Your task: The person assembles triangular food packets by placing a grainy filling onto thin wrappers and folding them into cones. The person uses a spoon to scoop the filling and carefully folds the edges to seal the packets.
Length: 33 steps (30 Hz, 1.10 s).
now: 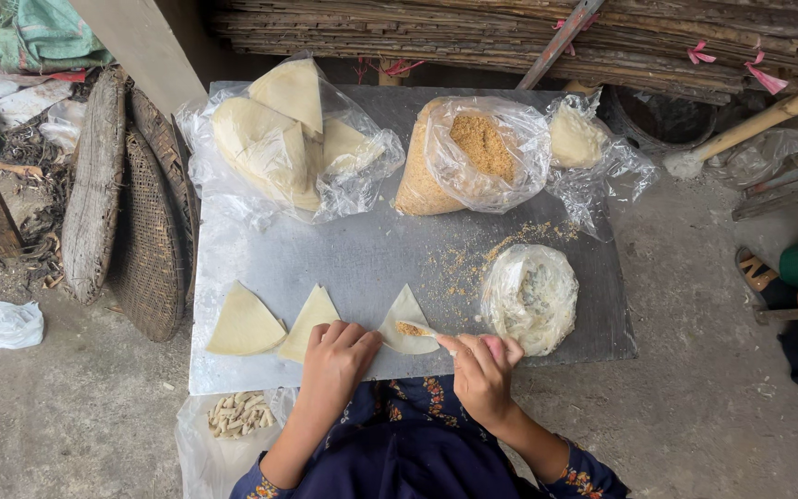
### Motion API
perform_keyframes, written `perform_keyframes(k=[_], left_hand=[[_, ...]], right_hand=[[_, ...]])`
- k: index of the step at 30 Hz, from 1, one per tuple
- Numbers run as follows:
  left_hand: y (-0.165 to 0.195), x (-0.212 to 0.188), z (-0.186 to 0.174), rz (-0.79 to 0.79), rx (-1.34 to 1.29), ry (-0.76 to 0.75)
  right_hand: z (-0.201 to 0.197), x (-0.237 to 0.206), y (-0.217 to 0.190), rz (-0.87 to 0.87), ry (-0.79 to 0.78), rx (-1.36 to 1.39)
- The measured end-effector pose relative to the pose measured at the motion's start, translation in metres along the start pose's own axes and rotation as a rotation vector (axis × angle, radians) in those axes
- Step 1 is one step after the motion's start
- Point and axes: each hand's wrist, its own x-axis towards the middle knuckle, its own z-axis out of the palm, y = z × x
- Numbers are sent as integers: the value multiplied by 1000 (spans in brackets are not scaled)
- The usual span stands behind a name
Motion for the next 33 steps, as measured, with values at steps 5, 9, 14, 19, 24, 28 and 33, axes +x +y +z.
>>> perform_keyframes(k=[5, 9, 14, 19, 24, 28, 33], left_hand=[[2, 3, 2, 19, -2, 25], [4, 9, 0, 55, -8, 55], [9, 19, 0, 123, -108, 37], [12, 24, 3, 165, -122, -74], [9, 25, 4, 192, -156, -101], [8, 27, 5, 213, -165, -106], [5, 28, 8, 220, -190, -106]], right_hand=[[5, -5, 5, 14, 69, -13], [4, -1, 10, 120, 71, 38], [4, 17, 27, 349, 88, -19], [3, 18, 27, 348, 69, -104], [-2, -2, 10, 275, -115, -121], [-1, -9, -3, 252, -205, -15], [10, -1, -7, 173, -178, 198]])
